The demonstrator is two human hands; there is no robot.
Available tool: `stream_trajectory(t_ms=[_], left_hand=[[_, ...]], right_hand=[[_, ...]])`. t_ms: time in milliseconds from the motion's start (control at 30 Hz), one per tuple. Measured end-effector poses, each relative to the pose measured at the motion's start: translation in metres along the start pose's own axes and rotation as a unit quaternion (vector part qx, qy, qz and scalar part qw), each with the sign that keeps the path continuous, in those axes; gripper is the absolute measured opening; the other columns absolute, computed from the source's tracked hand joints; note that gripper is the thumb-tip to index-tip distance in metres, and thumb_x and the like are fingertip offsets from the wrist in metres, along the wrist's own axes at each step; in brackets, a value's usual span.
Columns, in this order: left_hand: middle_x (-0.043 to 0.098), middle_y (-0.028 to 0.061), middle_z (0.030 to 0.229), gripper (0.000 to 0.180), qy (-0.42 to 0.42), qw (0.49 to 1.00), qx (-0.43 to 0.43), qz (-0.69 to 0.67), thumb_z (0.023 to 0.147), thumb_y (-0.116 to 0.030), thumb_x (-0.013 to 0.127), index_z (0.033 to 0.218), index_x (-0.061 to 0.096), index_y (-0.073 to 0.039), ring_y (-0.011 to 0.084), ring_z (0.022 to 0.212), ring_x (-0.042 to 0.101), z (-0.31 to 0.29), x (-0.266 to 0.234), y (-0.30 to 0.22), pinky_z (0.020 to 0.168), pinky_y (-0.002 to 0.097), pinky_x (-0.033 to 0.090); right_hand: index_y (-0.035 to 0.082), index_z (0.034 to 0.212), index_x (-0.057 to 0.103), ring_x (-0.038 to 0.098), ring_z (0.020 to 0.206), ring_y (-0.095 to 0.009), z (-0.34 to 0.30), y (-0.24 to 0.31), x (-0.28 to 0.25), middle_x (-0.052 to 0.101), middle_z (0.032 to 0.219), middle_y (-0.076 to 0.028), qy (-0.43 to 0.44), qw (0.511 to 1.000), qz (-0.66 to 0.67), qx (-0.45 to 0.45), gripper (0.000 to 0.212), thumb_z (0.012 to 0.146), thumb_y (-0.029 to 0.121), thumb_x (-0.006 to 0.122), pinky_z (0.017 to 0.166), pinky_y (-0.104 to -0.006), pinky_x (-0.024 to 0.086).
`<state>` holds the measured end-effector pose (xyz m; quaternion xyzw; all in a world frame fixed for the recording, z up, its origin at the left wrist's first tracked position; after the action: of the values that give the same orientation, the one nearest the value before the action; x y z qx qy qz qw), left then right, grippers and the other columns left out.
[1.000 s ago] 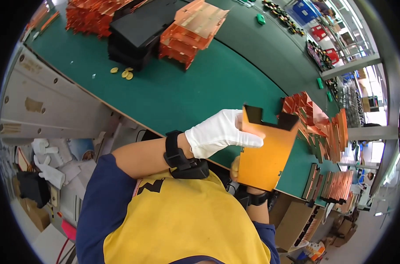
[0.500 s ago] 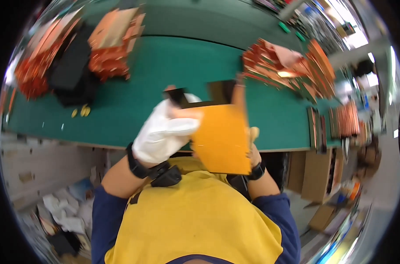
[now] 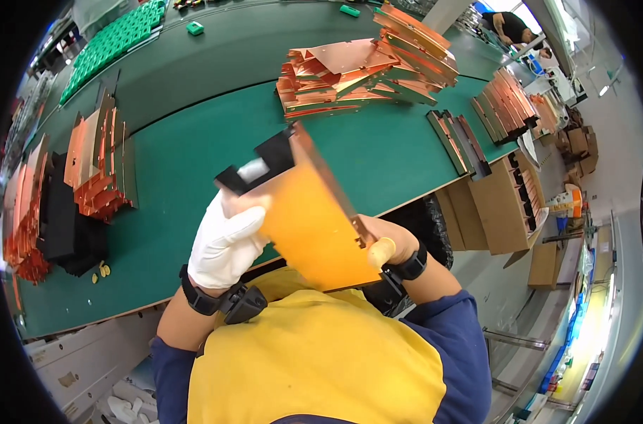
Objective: Applying adhesive insulation film to copper plates using a pressing tool on an industrial assembly line.
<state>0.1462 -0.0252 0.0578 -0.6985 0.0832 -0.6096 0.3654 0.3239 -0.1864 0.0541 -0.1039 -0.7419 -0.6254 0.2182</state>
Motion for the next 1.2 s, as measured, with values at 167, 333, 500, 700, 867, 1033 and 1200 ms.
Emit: stream_trajectory(t_ms=[167, 333, 500, 700, 867, 1033, 1200], left_hand=[[0.052, 0.0154, 0.134, 0.07, 0.0, 1.0, -0.015, 0.022, 0.089, -0.008, 0.064, 0.148, 0.027, -0.006, 0.0255, 0.12, 0.054, 0.029, 0.009, 0.006, 0.103, 0.0414, 0.042], [0.057, 0.009, 0.122, 0.053, 0.002, 0.995, -0.086, -0.057, 0.088, -0.005, 0.066, 0.135, 0.042, -0.005, 0.0201, 0.108, 0.06, 0.059, 0.03, 0.035, 0.093, 0.0369, 0.049], [0.063, 0.0047, 0.105, 0.03, -0.079, 0.991, -0.1, -0.037, 0.086, -0.001, 0.067, 0.115, 0.058, -0.004, 0.0176, 0.095, 0.064, 0.077, 0.047, 0.038, 0.081, 0.031, 0.054], [0.064, 0.0033, 0.102, 0.027, -0.142, 0.99, -0.019, -0.008, 0.084, -0.003, 0.069, 0.109, 0.061, -0.005, 0.0155, 0.093, 0.063, 0.117, 0.051, 0.063, 0.081, 0.0296, 0.052], [0.061, 0.0078, 0.114, 0.06, -0.107, 0.994, -0.017, 0.015, 0.084, -0.011, 0.072, 0.136, 0.044, -0.002, 0.0166, 0.101, 0.061, 0.124, 0.07, 0.074, 0.091, 0.032, 0.048], [0.058, 0.0144, 0.125, 0.076, -0.137, 0.975, -0.018, 0.174, 0.088, -0.018, 0.066, 0.148, 0.025, 0.002, 0.02, 0.109, 0.058, 0.096, 0.028, 0.031, 0.099, 0.0358, 0.044], [0.064, 0.0138, 0.113, 0.056, -0.143, 0.962, -0.023, 0.231, 0.093, -0.017, 0.06, 0.141, 0.039, 0.004, 0.021, 0.1, 0.063, 0.049, -0.02, -0.024, 0.093, 0.0352, 0.049]], right_hand=[[-0.004, 0.142, 0.034, 0.053, 0.119, -0.039, -0.051, 0.015, -0.033, 0.052, 0.13, -0.023, -0.116, 0.984, 0.137, -0.008, 0.097, 0.075, 0.051, 0.076, 0.098, -0.0465, 0.046], [-0.001, 0.146, 0.03, 0.057, 0.116, -0.035, -0.055, 0.001, -0.03, 0.053, 0.133, -0.02, -0.03, 0.988, 0.143, -0.051, 0.1, 0.074, 0.051, 0.076, 0.098, -0.0436, 0.046], [0.002, 0.149, 0.027, 0.049, 0.125, -0.038, -0.053, -0.001, -0.064, 0.05, 0.135, -0.023, -0.165, 0.985, 0.041, -0.041, 0.1, 0.075, 0.048, 0.076, 0.1, -0.047, 0.043], [0.002, 0.15, 0.024, 0.055, 0.116, -0.024, -0.057, 0.019, -0.057, 0.054, 0.13, -0.015, -0.404, 0.713, -0.558, -0.126, 0.109, 0.068, 0.037, 0.086, 0.096, -0.0389, 0.045], [0.0, 0.15, 0.023, 0.054, 0.099, -0.016, -0.054, 0.039, -0.044, 0.055, 0.109, -0.006, -0.456, 0.649, -0.584, -0.172, 0.106, 0.068, 0.022, 0.086, 0.087, -0.032, 0.046], [0.0, 0.15, 0.023, 0.048, 0.076, -0.011, -0.14, 0.076, -0.136, 0.048, 0.086, 0.0, -0.633, 0.548, -0.541, -0.078, 0.105, 0.066, 0.016, 0.083, 0.071, -0.0269, 0.045], [0.002, 0.15, 0.024, 0.054, 0.083, -0.02, -0.186, 0.079, -0.202, 0.054, 0.094, -0.008, -0.64, 0.497, -0.578, 0.093, 0.105, 0.066, 0.024, 0.083, 0.076, -0.0332, 0.046]])
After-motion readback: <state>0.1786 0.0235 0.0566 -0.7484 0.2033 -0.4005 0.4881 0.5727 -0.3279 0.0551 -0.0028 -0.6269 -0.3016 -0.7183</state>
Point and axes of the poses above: each hand's wrist, its own z-axis towards the middle knuckle, its own x-axis out of the palm, y = z × x, the point moved 1 cm from there along z, towards the middle knuckle
